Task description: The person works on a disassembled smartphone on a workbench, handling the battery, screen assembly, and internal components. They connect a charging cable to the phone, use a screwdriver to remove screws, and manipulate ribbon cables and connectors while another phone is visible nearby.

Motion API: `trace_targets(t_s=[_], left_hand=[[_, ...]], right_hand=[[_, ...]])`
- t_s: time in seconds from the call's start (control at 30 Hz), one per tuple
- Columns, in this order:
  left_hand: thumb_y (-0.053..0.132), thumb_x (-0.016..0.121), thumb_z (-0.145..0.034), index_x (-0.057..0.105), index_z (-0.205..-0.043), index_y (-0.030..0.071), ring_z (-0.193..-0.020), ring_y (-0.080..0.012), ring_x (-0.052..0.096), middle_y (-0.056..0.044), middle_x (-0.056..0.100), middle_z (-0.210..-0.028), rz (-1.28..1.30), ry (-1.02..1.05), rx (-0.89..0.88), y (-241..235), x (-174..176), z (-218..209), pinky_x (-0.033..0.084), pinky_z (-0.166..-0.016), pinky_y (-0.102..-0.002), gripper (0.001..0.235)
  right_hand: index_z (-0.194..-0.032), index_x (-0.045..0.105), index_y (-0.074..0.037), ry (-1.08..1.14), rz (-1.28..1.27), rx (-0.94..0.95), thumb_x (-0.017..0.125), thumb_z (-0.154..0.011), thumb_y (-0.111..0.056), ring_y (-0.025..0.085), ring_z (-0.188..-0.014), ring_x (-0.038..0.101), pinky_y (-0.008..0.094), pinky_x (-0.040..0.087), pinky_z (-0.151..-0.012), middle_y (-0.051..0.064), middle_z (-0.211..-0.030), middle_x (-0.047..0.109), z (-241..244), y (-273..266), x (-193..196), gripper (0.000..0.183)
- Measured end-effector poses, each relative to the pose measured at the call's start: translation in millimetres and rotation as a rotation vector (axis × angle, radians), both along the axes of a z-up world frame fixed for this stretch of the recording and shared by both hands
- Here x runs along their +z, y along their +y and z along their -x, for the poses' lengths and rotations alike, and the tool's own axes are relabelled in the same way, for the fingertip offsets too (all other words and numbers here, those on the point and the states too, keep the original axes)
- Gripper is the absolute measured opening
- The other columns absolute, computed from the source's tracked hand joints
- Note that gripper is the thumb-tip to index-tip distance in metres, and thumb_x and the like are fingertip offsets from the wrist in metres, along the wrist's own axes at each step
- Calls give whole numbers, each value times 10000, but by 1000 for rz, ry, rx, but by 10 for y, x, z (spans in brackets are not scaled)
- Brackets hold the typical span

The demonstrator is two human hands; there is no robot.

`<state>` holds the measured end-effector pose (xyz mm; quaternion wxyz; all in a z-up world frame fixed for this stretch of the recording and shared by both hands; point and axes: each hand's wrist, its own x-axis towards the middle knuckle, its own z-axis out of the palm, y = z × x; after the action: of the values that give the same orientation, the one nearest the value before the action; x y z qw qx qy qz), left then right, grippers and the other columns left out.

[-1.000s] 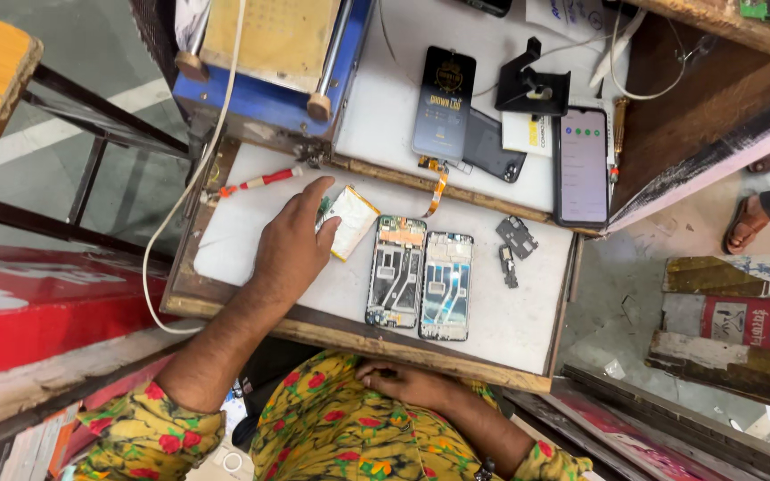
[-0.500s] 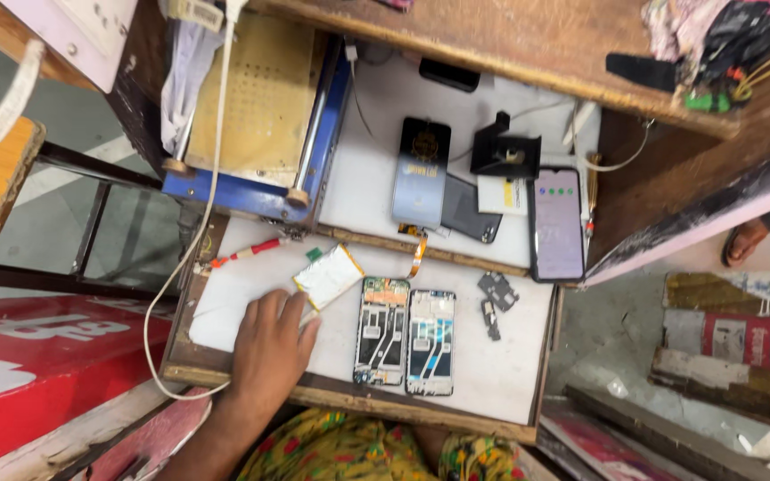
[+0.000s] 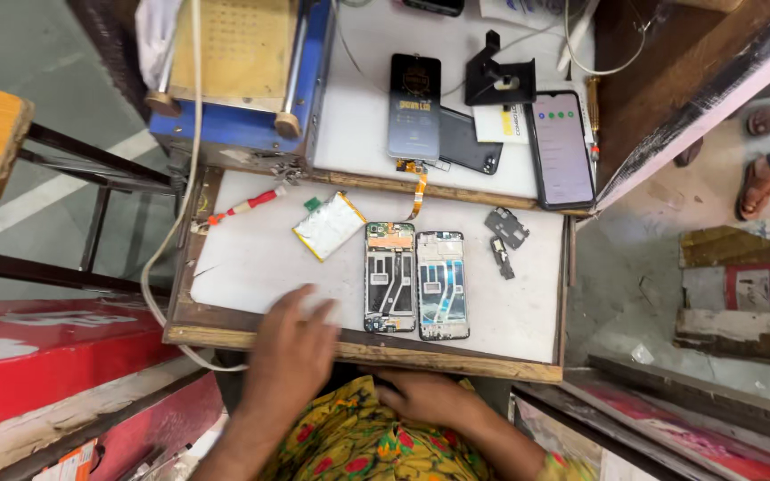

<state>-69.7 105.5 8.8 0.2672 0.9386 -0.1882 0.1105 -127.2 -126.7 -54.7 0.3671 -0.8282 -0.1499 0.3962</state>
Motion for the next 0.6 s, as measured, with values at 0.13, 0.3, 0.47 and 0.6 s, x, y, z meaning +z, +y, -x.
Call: trace_targets(t_s=[0.13,0.3,0.47,0.6], left_hand=[[264,736,-870,681,-1224,56,-1284,-446,488,-237,522,-1395,29,44,-221,-283,-141,5,410,-1062,-572,415],[267,706,-906,691,-1249,97,-1323,-446,456,-236,504,-1406,1,39,-237,-303,-285,47,372,-1104,-585,383],[219,697,-878,695,-1235,87,-1326,-451,448,-251,506,-1403,32,84,-240,-247,-297,210,377,-1098,-591,381],[191,705,-878,693,-1196,71,-1334,-435,463,-244,527,-1391,66,92,-224,-215,-265,275,387,-1097,-577,340]], right_hand=[[-1262,722,-80,-297,-406,-39,666,-1009,-211,332,-1079,762,416,594,-942,157,-1227,776,141,-435,478,290],[-1136,729,-77,-791,38,-672,763,-865,-146,284,-1017,721,370,604,-844,104,-1173,730,25,-549,599,281],[-1052,779,-113,-896,229,-594,856,-741,-168,310,-1043,633,401,530,-892,110,-1252,690,59,-409,574,325],[-1033,771,-123,-914,250,-614,879,-731,-244,306,-1055,645,400,541,-872,79,-1230,692,70,-383,550,342]])
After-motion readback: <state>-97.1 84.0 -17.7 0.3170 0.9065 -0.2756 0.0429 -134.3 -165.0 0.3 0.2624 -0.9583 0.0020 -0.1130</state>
